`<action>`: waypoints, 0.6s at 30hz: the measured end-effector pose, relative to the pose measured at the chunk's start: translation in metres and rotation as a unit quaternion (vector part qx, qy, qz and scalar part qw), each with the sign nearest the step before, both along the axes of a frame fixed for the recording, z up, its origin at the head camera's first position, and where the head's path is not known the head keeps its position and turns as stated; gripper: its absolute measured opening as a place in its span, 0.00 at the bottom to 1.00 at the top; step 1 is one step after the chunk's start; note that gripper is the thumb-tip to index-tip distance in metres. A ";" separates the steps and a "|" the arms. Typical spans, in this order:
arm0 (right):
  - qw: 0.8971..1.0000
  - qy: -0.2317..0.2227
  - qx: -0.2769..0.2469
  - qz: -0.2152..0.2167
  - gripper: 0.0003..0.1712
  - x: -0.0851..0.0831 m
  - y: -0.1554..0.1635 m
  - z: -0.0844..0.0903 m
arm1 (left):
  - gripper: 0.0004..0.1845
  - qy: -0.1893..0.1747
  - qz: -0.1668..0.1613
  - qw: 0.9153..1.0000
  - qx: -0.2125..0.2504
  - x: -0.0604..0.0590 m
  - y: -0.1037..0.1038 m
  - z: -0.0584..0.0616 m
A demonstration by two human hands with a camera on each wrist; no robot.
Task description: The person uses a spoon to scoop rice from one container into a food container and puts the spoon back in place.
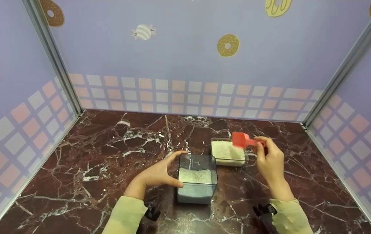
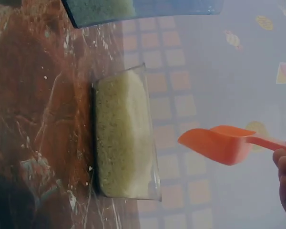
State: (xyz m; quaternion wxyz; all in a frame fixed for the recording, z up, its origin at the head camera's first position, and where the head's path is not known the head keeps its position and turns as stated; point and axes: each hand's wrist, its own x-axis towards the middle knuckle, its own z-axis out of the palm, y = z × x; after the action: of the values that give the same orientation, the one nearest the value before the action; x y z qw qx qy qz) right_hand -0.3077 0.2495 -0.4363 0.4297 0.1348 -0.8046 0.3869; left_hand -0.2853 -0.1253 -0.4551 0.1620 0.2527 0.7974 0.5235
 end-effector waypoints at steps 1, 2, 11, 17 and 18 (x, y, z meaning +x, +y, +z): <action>0.999 -0.018 -0.041 0.014 0.08 0.001 0.000 0.002 | 0.58 0.000 0.001 1.000 0.000 0.000 0.000 0.000; 0.994 -0.045 -0.096 0.035 0.08 0.003 -0.001 0.006 | 0.58 0.000 0.001 1.000 -0.001 0.000 0.000 0.000; 0.800 -0.252 -0.460 0.291 0.13 0.028 -0.014 0.037 | 0.57 -0.011 -0.003 1.000 0.015 0.001 0.000 0.000; 0.832 -0.334 -0.331 0.294 0.12 0.048 -0.045 0.036 | 0.57 -0.013 0.000 1.000 0.020 0.002 0.000 0.000; 0.838 -0.348 -0.304 0.290 0.11 0.051 -0.050 0.034 | 0.57 -0.015 0.001 1.000 0.023 0.002 0.001 0.000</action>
State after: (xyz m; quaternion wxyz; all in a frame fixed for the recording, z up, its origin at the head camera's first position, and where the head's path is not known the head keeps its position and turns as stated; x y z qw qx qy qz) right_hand -0.2570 0.1994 -0.4022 0.0093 0.0809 -0.6672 0.7404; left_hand -0.2832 -0.1247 -0.4551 0.1676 0.2478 0.7830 0.5454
